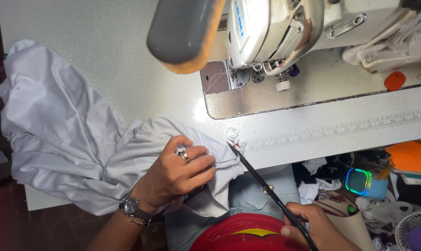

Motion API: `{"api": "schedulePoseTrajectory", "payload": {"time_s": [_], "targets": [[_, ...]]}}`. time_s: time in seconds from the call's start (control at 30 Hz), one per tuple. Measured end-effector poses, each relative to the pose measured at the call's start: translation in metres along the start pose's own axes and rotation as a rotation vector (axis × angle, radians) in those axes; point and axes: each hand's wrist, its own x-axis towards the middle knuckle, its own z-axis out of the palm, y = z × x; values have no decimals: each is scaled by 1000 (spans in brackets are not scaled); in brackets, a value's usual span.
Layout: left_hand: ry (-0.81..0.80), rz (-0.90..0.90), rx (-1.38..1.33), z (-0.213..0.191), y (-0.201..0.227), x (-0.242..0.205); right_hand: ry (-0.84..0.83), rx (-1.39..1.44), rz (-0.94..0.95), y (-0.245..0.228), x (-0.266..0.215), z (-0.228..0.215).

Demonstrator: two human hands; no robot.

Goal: Trimming excess fabric from a garment piece using scissors at a sewing workstation

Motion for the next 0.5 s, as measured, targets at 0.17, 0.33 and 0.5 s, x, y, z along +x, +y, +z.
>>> {"api": "schedulePoseTrajectory", "payload": {"time_s": [0.17,0.33,0.5], "targets": [[41,25,9,-1,1,-3,24,-26,-23,3,-1,-1],[42,0,2,4,1,-6,14,23,56,-2,-3,-1],[47,-44,-18,13,-2,-14,30,2,47,4,-3,-1]]}}
